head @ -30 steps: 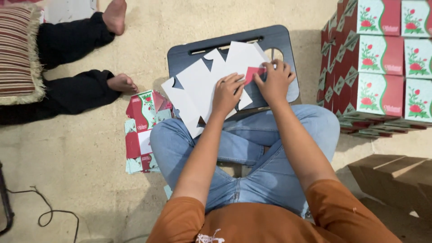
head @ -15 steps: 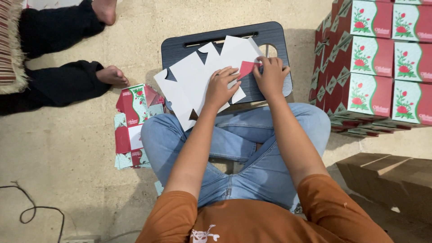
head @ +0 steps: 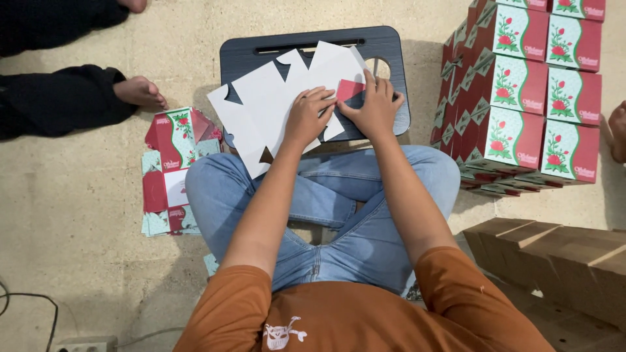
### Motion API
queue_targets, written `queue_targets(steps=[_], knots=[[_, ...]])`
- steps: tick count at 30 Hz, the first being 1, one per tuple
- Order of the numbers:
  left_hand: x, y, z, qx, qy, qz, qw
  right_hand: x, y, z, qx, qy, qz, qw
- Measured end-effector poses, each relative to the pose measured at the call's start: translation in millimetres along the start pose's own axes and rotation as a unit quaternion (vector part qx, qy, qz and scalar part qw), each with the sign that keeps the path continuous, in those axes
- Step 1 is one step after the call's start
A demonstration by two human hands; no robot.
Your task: The person sits on the floor and folds flat, pre-cut cardboard sheets into small rectangular boxes. They fold the flaps, tuck them into slots, and secure the structure by hand. Completed boxes are stacked to the right.
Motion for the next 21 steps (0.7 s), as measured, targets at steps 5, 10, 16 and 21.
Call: queue_targets(steps=[5,10,16,21], knots=[[-3.6,0.5,-1.9,0.0,0.017,-0.002,1.0,8.2,-7.1,-14.6,0.018,-0.012,-0.017,1.0],[-1.3,0.3,-0.4,0.002,0.015,-0.002,1.0,18.3,-7.8,-25.2,0.008,0.014,-0.028,0.999],[-5.1,2.6,-3.6,-0.009,0.021,-0.001,1.0,4.6,1.9,-2.5,-0.011,0.03,-0.021,0.999],[-3.6,5.3,-3.3,0.0,0.021,-0.014,1.0,3.8,5.8,0.4,-0.013,0.034,-0.012,0.999]])
Point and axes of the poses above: each hand's wrist, its own y-axis away from the middle knuckle, its own x-axis out of the palm, z = x × y, the point moved 3 cm from there along -y, towards the middle knuckle, and after that the axes turned 14 degrees about -y, right-handed, at the moved point
